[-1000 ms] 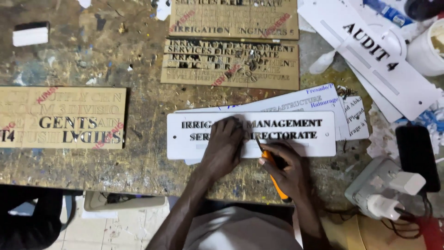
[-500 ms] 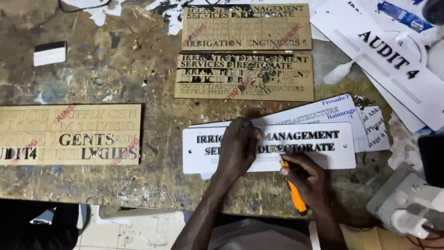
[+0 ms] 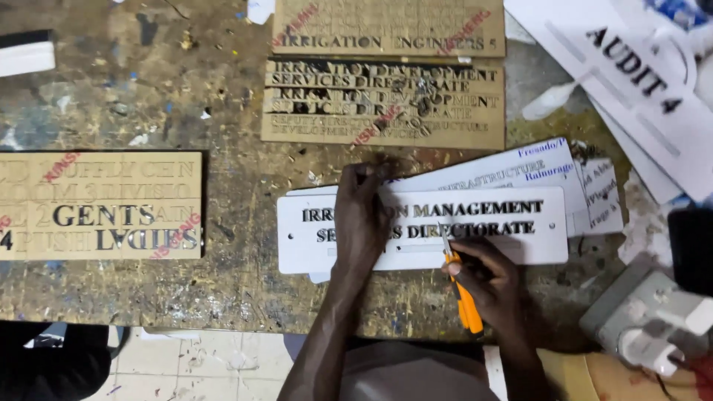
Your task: Trimming the excess vinyl or paper from the edges of a white sign board using a utility knife on a workshop table.
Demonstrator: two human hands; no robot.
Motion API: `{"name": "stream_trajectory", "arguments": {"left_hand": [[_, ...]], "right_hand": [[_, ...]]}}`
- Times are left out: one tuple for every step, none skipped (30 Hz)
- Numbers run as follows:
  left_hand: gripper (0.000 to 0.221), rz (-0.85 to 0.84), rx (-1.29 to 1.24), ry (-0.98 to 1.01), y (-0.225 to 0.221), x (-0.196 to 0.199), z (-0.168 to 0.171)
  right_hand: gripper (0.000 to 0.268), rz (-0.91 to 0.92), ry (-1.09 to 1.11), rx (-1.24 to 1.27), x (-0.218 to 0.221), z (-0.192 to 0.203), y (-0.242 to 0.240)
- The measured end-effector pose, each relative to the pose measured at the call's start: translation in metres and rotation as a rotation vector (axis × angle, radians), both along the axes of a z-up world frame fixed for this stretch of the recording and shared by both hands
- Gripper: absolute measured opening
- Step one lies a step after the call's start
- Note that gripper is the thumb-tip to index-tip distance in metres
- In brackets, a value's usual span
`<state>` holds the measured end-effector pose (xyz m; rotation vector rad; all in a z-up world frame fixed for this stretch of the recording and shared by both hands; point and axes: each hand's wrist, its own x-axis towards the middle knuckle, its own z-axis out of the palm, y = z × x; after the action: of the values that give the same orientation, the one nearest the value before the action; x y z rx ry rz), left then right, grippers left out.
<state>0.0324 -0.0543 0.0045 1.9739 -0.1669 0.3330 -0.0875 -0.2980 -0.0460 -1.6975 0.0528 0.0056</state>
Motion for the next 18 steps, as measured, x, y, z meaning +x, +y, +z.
{"name": "stream_trajectory", "arguments": {"left_hand": [[0.060, -0.014, 0.000, 0.016, 0.004, 0.000, -0.004], [0.056, -0.015, 0.029, -0.011, 0.006, 0.000, -0.007], [0.053, -0.016, 0.057, -0.038, 0.010, 0.001, -0.010], [0.053, -0.014, 0.052, -0.031, 0.009, 0.002, -0.009], [0.039, 0.011, 0.054, -0.076, 0.008, 0.003, -0.008], [0.027, 0.022, 0.054, -0.112, 0.007, 0.002, -0.007], [0.027, 0.010, 0.049, -0.098, 0.011, -0.004, -0.004], [0.021, -0.045, 0.073, -0.162, 0.014, -0.004, -0.002], [0.017, -0.100, 0.097, -0.228, 0.017, -0.005, 0.001], [0.017, -0.103, 0.091, -0.218, 0.017, -0.007, 0.001], [0.015, -0.168, 0.149, -0.276, 0.017, -0.010, 0.001], [0.013, -0.241, 0.211, -0.337, 0.019, -0.010, 0.001], [0.013, -0.253, 0.208, -0.330, 0.017, -0.021, -0.001], [0.013, -0.285, 0.270, -0.291, 0.016, -0.030, -0.003], [0.017, -0.316, 0.333, -0.252, 0.015, -0.039, -0.004], [0.017, -0.315, 0.339, -0.242, 0.013, -0.040, -0.001], [0.018, -0.345, 0.381, -0.222, 0.011, -0.043, 0.002], [0.020, -0.378, 0.419, -0.209, 0.008, -0.043, 0.005]], "right_hand": [[0.036, -0.014, 0.016, 0.000, -0.001, 0.005, 0.002], [0.039, -0.039, 0.075, 0.064, 0.001, 0.011, 0.003], [0.041, -0.064, 0.135, 0.128, 0.003, 0.017, 0.004], [0.041, -0.063, 0.141, 0.123, 0.005, 0.024, 0.007], [0.041, -0.089, 0.194, 0.134, 0.008, 0.032, 0.010], [0.041, -0.129, 0.254, 0.147, 0.005, 0.041, 0.014], [0.041, -0.142, 0.267, 0.143, 0.003, 0.043, 0.015], [0.040, -0.160, 0.247, 0.138, 0.007, 0.044, 0.016], [0.040, -0.178, 0.227, 0.132, 0.010, 0.045, 0.016], [0.040, -0.182, 0.237, 0.127, 0.015, 0.049, 0.015], [0.038, -0.168, 0.210, 0.123, 0.020, 0.054, 0.014], [0.036, -0.161, 0.180, 0.126, 0.026, 0.057, 0.017], [0.036, -0.173, 0.188, 0.126, 0.021, 0.056, 0.016], [0.036, -0.168, 0.182, 0.129, 0.021, 0.053, 0.015], [0.037, -0.162, 0.176, 0.132, 0.021, 0.051, 0.014], [0.037, -0.159, 0.184, 0.138, 0.021, 0.053, 0.014], [0.037, -0.140, 0.172, 0.128, 0.021, 0.055, 0.015], [0.037, -0.127, 0.154, 0.116, 0.021, 0.058, 0.014]]}}
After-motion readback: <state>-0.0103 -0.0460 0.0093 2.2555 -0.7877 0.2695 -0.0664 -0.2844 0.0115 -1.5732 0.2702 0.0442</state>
